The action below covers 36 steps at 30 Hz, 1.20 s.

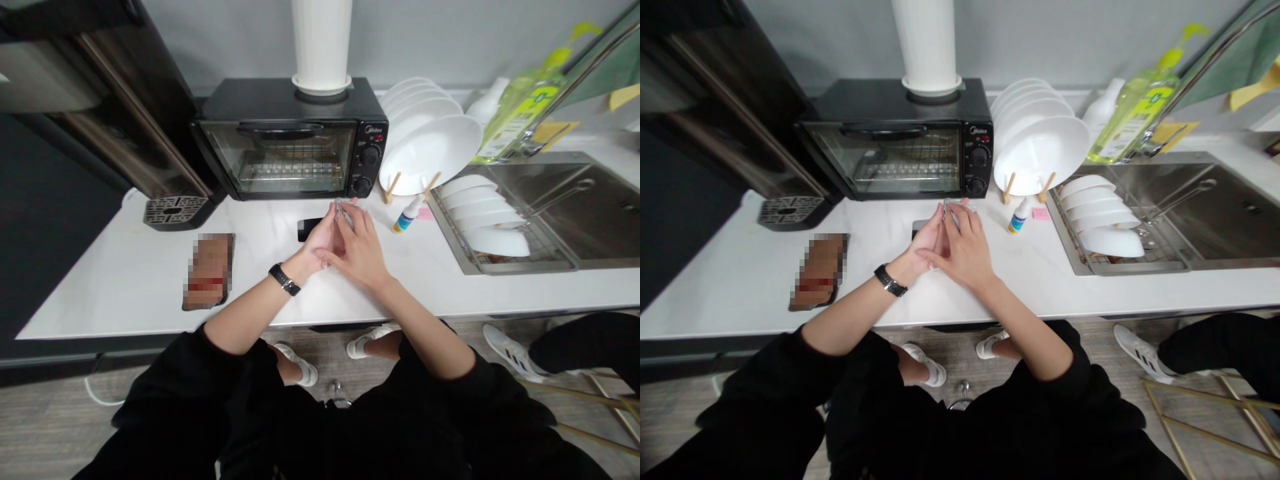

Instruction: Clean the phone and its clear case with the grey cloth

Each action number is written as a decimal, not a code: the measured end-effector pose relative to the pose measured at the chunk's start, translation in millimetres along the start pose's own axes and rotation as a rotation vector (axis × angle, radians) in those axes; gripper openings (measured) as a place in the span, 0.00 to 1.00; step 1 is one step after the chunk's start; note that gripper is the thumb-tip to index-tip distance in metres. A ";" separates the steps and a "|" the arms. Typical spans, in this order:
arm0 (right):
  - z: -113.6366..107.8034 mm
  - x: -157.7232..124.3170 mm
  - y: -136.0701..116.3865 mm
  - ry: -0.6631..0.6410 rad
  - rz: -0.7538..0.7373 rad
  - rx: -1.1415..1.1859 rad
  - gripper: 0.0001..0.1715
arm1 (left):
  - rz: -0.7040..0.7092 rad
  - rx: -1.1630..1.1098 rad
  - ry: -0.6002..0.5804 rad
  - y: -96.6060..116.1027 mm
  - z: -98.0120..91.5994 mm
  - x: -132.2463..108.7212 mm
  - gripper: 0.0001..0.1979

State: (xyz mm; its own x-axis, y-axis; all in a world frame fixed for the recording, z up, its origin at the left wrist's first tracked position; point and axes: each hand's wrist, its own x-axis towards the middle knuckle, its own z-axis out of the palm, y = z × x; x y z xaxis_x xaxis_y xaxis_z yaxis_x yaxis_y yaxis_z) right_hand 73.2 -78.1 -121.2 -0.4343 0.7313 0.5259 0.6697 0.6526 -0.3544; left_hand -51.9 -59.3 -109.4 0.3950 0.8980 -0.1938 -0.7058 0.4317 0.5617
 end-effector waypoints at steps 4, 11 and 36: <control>-2.4 -9.9 -4.5 -0.052 -0.040 -0.002 0.57 | 0.017 0.049 0.003 2.9 -5.1 -2.3 0.31; -8.3 -63.6 -26.7 -0.151 -0.146 0.036 0.49 | 0.120 0.178 0.013 15.5 -9.3 -8.5 0.34; 2.0 -2.8 -15.3 -0.008 0.051 -0.030 0.62 | 0.130 -0.094 0.020 -13.0 3.5 3.1 0.28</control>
State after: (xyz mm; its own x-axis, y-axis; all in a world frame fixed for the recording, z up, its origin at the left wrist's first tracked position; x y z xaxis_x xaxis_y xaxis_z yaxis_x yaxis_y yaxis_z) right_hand 63.0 -89.7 -118.8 -0.4038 0.7649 0.5018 0.7087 0.6084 -0.3571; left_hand -39.4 -62.4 -114.4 0.2861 0.9478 -0.1409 -0.8024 0.3173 0.5054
